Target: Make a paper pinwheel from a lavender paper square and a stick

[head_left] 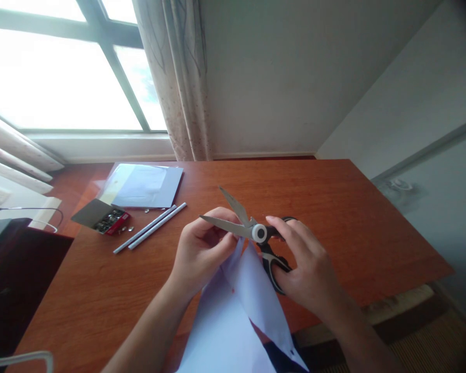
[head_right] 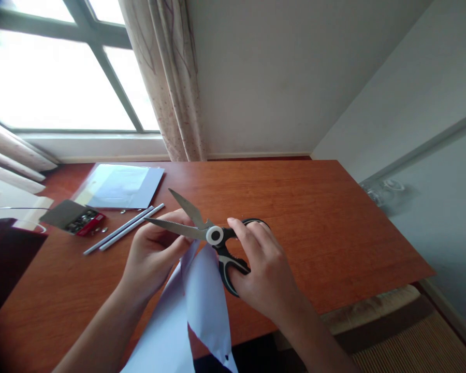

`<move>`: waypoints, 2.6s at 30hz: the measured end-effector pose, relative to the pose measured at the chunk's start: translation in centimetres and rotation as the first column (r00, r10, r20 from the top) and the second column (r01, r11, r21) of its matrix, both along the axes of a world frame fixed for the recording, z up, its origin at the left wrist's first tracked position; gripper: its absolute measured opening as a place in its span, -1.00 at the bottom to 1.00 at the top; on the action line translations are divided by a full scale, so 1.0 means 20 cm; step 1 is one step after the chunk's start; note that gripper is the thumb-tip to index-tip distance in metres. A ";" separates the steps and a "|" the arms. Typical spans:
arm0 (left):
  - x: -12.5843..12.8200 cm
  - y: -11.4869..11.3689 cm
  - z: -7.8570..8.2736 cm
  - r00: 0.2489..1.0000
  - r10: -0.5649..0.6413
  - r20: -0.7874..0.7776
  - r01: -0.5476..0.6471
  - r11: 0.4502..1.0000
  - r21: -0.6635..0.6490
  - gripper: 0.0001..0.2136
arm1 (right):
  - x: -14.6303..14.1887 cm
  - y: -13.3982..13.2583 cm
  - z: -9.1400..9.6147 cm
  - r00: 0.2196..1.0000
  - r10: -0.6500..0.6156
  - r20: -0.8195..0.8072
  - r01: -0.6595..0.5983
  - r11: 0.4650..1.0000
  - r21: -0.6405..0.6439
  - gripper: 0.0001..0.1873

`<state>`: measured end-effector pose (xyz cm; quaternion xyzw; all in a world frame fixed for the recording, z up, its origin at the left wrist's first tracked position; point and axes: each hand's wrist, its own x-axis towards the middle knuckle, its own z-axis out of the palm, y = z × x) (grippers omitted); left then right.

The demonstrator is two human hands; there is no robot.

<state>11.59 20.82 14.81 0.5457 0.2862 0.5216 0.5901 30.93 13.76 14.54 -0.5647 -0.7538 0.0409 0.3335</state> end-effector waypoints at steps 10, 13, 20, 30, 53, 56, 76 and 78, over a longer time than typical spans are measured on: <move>0.00 0.00 0.01 1.000 0.008 -0.020 -0.008 1.000 0.001 -0.95 | 0.01 0.00 -0.01 1.000 0.014 0.008 -0.014 1.000 0.013 -0.35; 0.00 -0.01 0.01 1.000 0.018 -0.019 -0.018 1.000 -0.005 -0.96 | 0.01 0.01 -0.01 1.000 0.014 0.005 -0.014 0.999 0.031 -0.35; 0.01 0.00 0.02 1.000 0.006 0.020 -0.006 1.000 -0.027 -0.96 | 0.03 0.01 -0.01 0.999 0.029 0.020 -0.030 0.999 0.023 -0.36; 0.01 0.00 0.01 0.999 0.048 -0.004 -0.048 0.995 -0.091 -0.90 | 0.03 0.02 0.02 0.963 -0.093 -0.254 0.051 0.984 -0.169 -0.53; 0.01 -0.02 0.01 0.989 0.073 -0.132 -0.078 0.996 -0.034 -0.90 | -0.07 0.13 0.15 0.562 -0.332 -0.758 -0.217 0.825 -0.522 -0.58; 0.00 -0.02 0.01 0.996 -0.003 -0.086 -0.003 0.998 -0.066 -0.88 | -0.05 0.13 0.16 0.568 -0.328 -0.755 -0.207 0.831 -0.517 -0.61; 0.01 -0.01 -0.06 0.993 0.032 -0.113 -0.033 0.999 -0.008 -0.94 | 0.03 0.15 0.16 0.628 -0.270 -0.730 0.072 0.954 -0.291 -0.55; 0.02 -0.01 -0.07 0.988 0.061 -0.143 -0.060 0.998 0.011 -0.93 | 0.02 0.13 0.20 0.667 -0.220 -0.712 0.084 0.972 -0.222 -0.53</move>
